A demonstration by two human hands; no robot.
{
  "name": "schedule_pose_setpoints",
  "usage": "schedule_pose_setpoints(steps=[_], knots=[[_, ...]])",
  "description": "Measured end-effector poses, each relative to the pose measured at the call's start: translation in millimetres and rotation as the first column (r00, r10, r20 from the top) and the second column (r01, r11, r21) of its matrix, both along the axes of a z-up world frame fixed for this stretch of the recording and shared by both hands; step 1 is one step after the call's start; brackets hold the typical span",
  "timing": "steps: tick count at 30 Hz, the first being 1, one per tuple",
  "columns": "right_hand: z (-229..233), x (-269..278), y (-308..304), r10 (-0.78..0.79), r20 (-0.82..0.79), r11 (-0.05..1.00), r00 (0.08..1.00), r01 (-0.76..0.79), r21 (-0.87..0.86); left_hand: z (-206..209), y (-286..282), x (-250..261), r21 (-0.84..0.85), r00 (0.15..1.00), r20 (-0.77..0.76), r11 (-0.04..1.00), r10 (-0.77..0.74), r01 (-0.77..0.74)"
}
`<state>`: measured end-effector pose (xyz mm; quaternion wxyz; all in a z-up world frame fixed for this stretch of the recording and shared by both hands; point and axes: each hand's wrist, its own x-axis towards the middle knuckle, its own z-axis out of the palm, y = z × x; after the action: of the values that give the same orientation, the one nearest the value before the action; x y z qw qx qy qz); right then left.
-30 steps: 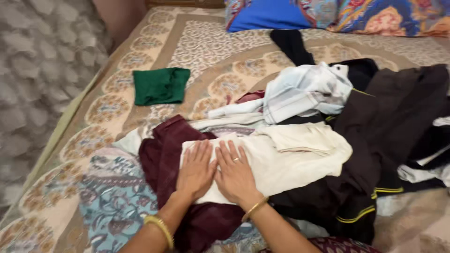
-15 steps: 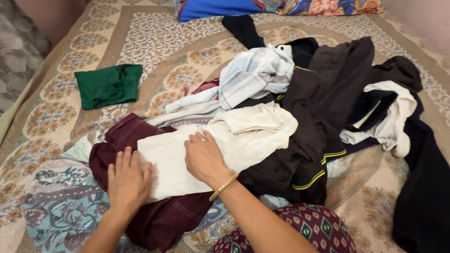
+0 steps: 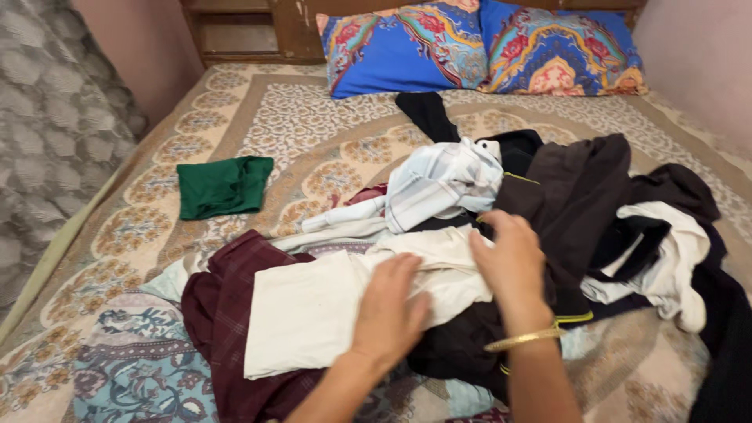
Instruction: The person folds a white garment and places it on the bed. They then pick up a maroon plaid shirt, button it, and lay it flat on the bed to fold.
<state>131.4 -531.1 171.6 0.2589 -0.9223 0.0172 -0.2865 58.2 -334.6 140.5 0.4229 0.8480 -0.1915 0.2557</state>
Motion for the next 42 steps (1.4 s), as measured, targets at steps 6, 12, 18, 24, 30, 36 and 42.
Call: schedule_pose_setpoints(steps=[6,12,18,24,30,36,42], knots=[[-37.0,28.5,-27.4,-0.077,-0.351,0.994,0.933,0.101,0.05,-6.3,-63.0,11.4,0.128,0.983,-0.183,0.991,-0.023,0.046],[-30.9,31.1,-13.5,0.123,-0.276,0.928,0.953,-0.012,0.373,-36.6,-75.2,23.9,-0.006,0.984,-0.147,0.995,0.098,-0.1],[-3.8,14.9,59.6,0.409,0.026,0.723,0.912,-0.341,0.601,-12.4,-27.0,26.0,-0.815,0.838,-0.287,0.578,-0.464,0.041],[0.6,-13.7,145.2,0.659,0.045,0.501,0.75,-0.483,0.718,-4.3,47.2,14.7,-0.816,0.885,-0.398,0.534,-0.242,-0.221],[-16.8,-17.4,160.9,0.864,0.135,0.154,0.485,-0.511,0.846,-48.6,136.1,5.5,-0.855,0.81,-0.517,0.134,-0.276,-0.501],[-42.6,-13.8,149.9,0.692,0.021,0.644,0.722,-0.63,0.434,-123.7,176.2,-14.4,-0.794,0.745,-0.517,-0.09,-0.421,-0.602],[-75.2,-37.1,178.4,0.739,-0.04,0.67,0.673,-0.739,-0.071,-139.3,176.0,-16.7,-0.789,0.766,-0.453,-0.195,-0.456,-0.582]])
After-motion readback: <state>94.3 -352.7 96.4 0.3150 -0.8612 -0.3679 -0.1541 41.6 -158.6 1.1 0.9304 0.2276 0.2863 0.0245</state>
